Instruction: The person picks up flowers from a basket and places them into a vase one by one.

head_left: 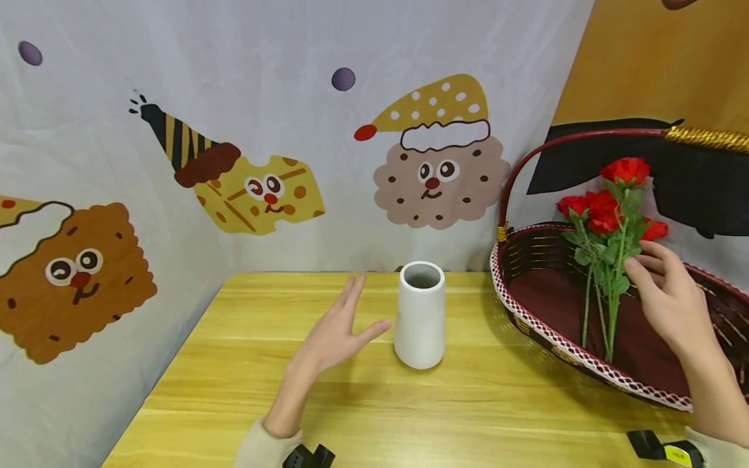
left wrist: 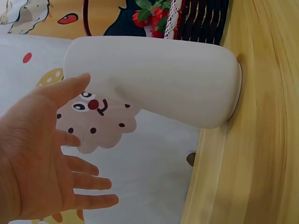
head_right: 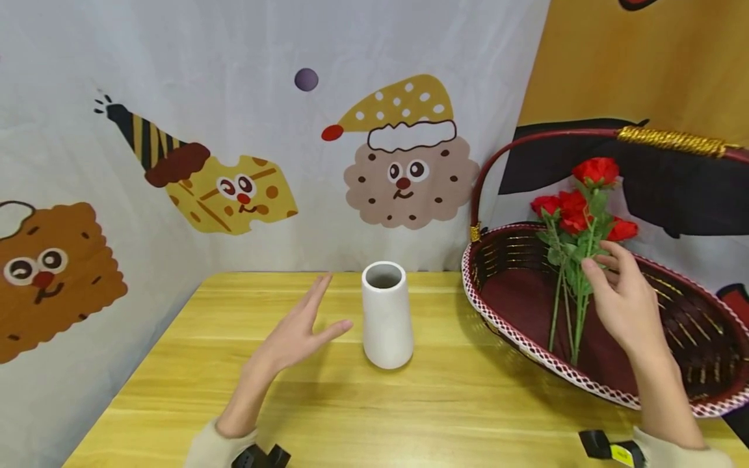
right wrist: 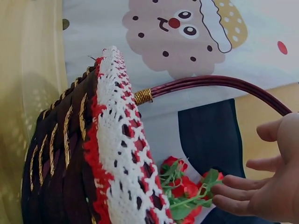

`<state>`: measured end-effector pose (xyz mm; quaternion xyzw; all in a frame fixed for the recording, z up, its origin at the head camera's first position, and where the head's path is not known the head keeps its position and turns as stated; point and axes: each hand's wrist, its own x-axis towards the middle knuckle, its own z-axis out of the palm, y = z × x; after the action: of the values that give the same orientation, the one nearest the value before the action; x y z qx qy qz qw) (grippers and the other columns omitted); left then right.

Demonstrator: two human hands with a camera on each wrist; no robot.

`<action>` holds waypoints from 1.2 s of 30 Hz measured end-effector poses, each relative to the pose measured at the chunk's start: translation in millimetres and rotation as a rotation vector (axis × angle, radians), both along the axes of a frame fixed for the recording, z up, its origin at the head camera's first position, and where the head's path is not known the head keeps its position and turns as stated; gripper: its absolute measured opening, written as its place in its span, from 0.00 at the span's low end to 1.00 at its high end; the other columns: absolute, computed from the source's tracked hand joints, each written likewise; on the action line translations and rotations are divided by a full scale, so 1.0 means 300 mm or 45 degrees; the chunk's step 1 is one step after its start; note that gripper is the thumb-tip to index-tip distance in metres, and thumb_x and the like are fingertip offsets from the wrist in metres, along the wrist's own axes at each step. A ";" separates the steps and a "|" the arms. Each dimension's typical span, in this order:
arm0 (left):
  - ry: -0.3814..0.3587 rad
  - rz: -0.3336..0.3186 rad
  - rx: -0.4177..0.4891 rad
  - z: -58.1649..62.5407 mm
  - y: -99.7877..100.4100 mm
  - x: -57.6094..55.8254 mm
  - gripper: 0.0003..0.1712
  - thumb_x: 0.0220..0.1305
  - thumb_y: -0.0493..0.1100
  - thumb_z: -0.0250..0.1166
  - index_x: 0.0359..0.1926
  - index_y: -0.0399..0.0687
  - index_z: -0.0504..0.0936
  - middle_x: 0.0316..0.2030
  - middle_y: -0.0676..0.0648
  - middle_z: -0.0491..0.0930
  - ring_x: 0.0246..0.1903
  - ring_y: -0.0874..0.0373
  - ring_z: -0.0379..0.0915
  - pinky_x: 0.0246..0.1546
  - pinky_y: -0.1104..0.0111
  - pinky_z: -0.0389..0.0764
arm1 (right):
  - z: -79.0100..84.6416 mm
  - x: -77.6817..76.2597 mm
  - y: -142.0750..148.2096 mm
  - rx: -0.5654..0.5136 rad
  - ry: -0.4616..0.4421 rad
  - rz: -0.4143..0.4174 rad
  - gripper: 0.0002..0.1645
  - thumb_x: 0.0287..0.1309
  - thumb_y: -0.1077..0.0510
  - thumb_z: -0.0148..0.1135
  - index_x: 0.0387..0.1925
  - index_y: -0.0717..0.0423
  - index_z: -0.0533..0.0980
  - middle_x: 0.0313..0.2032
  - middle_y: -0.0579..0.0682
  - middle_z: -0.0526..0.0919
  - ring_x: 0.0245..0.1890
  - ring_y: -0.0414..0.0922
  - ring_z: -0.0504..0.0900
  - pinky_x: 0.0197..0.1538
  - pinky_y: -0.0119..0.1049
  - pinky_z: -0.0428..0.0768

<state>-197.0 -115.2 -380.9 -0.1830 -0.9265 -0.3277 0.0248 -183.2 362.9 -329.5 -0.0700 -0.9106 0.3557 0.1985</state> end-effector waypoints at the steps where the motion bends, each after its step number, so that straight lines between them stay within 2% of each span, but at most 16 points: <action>1: -0.003 -0.003 0.009 0.000 0.003 -0.001 0.57 0.63 0.76 0.57 0.81 0.66 0.36 0.79 0.45 0.38 0.74 0.38 0.50 0.66 0.38 0.60 | 0.003 -0.001 -0.001 -0.003 -0.004 -0.005 0.38 0.80 0.47 0.39 0.79 0.62 0.45 0.68 0.79 0.58 0.64 0.79 0.60 0.59 0.76 0.59; 8: -0.011 -0.015 0.019 -0.007 0.018 -0.008 0.58 0.63 0.75 0.58 0.81 0.67 0.35 0.79 0.46 0.39 0.74 0.39 0.50 0.66 0.38 0.60 | 0.014 -0.014 -0.002 -0.062 -0.035 -0.025 0.39 0.79 0.46 0.39 0.79 0.63 0.45 0.69 0.78 0.57 0.66 0.78 0.59 0.61 0.74 0.58; 10: -0.001 -0.024 0.024 -0.013 0.022 -0.012 0.58 0.63 0.75 0.59 0.81 0.65 0.36 0.79 0.46 0.40 0.75 0.41 0.49 0.67 0.39 0.60 | 0.014 -0.020 0.000 -0.066 -0.039 -0.021 0.39 0.79 0.46 0.39 0.79 0.62 0.46 0.69 0.78 0.58 0.65 0.76 0.62 0.61 0.72 0.61; 11: -0.001 -0.029 0.027 -0.016 0.024 -0.015 0.59 0.63 0.75 0.59 0.81 0.64 0.37 0.80 0.46 0.40 0.75 0.42 0.49 0.68 0.40 0.60 | 0.013 -0.023 0.001 -0.063 -0.039 -0.019 0.39 0.79 0.46 0.39 0.79 0.62 0.46 0.69 0.77 0.59 0.62 0.70 0.68 0.61 0.68 0.66; 13: -0.009 -0.045 0.039 -0.024 0.031 -0.021 0.60 0.62 0.75 0.60 0.81 0.62 0.37 0.80 0.48 0.41 0.76 0.46 0.47 0.70 0.44 0.58 | 0.012 -0.030 0.005 -0.060 -0.032 -0.010 0.39 0.79 0.46 0.40 0.78 0.62 0.47 0.67 0.77 0.62 0.52 0.51 0.77 0.57 0.50 0.75; 15: -0.025 -0.067 0.057 -0.034 0.040 -0.027 0.61 0.61 0.76 0.60 0.82 0.60 0.38 0.80 0.49 0.42 0.76 0.50 0.45 0.71 0.48 0.57 | 0.012 -0.036 0.010 -0.067 -0.023 0.007 0.38 0.79 0.46 0.40 0.78 0.63 0.48 0.65 0.77 0.64 0.42 0.32 0.73 0.47 0.33 0.75; 17: -0.052 -0.085 0.069 -0.043 0.049 -0.033 0.62 0.60 0.77 0.60 0.82 0.60 0.38 0.80 0.51 0.43 0.76 0.53 0.45 0.72 0.50 0.57 | 0.011 -0.041 0.014 -0.089 -0.019 0.030 0.39 0.79 0.46 0.41 0.78 0.64 0.48 0.64 0.77 0.65 0.37 0.21 0.64 0.39 0.25 0.69; 18: -0.059 -0.094 0.078 -0.047 0.053 -0.036 0.62 0.60 0.77 0.60 0.82 0.59 0.39 0.79 0.52 0.43 0.76 0.53 0.45 0.72 0.51 0.57 | 0.012 -0.044 0.016 -0.103 -0.018 0.043 0.39 0.79 0.46 0.41 0.77 0.65 0.48 0.64 0.77 0.65 0.36 0.20 0.64 0.37 0.22 0.68; 19: -0.066 -0.101 0.087 -0.050 0.057 -0.038 0.62 0.59 0.77 0.61 0.82 0.59 0.39 0.79 0.52 0.43 0.76 0.53 0.45 0.72 0.51 0.57 | 0.012 -0.047 0.017 -0.120 -0.022 0.056 0.39 0.79 0.46 0.41 0.77 0.66 0.48 0.64 0.77 0.64 0.36 0.20 0.64 0.41 0.22 0.71; 24: -0.075 -0.123 0.133 -0.056 0.072 -0.047 0.63 0.58 0.76 0.63 0.82 0.59 0.39 0.79 0.53 0.44 0.76 0.53 0.45 0.71 0.50 0.57 | 0.013 -0.061 0.020 -0.182 -0.041 0.109 0.41 0.79 0.45 0.41 0.77 0.67 0.46 0.64 0.75 0.63 0.37 0.20 0.67 0.42 0.18 0.73; 27: -0.085 -0.145 0.147 -0.058 0.078 -0.051 0.64 0.58 0.76 0.64 0.82 0.58 0.40 0.79 0.52 0.44 0.76 0.52 0.45 0.72 0.50 0.56 | 0.012 -0.070 0.025 -0.210 -0.061 0.127 0.42 0.79 0.44 0.41 0.77 0.69 0.46 0.63 0.73 0.63 0.37 0.20 0.68 0.36 0.15 0.71; 32: -0.103 -0.171 0.153 -0.064 0.088 -0.057 0.64 0.57 0.76 0.64 0.81 0.59 0.39 0.80 0.50 0.44 0.76 0.52 0.45 0.72 0.50 0.56 | 0.011 -0.087 0.042 -0.224 -0.134 0.127 0.44 0.78 0.42 0.40 0.77 0.69 0.44 0.63 0.71 0.64 0.37 0.19 0.69 0.37 0.17 0.75; 36: -0.116 -0.187 0.177 -0.066 0.093 -0.057 0.64 0.57 0.75 0.65 0.81 0.60 0.39 0.79 0.50 0.44 0.76 0.52 0.45 0.72 0.50 0.56 | 0.008 -0.101 0.056 -0.264 -0.152 0.166 0.44 0.79 0.42 0.39 0.76 0.72 0.43 0.57 0.64 0.68 0.35 0.16 0.71 0.37 0.18 0.77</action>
<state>-214.2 -87.2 -400.8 -0.2332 -0.8859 -0.4000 -0.0287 -213.5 379.8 -327.2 -0.0519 -0.8817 0.4554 0.1121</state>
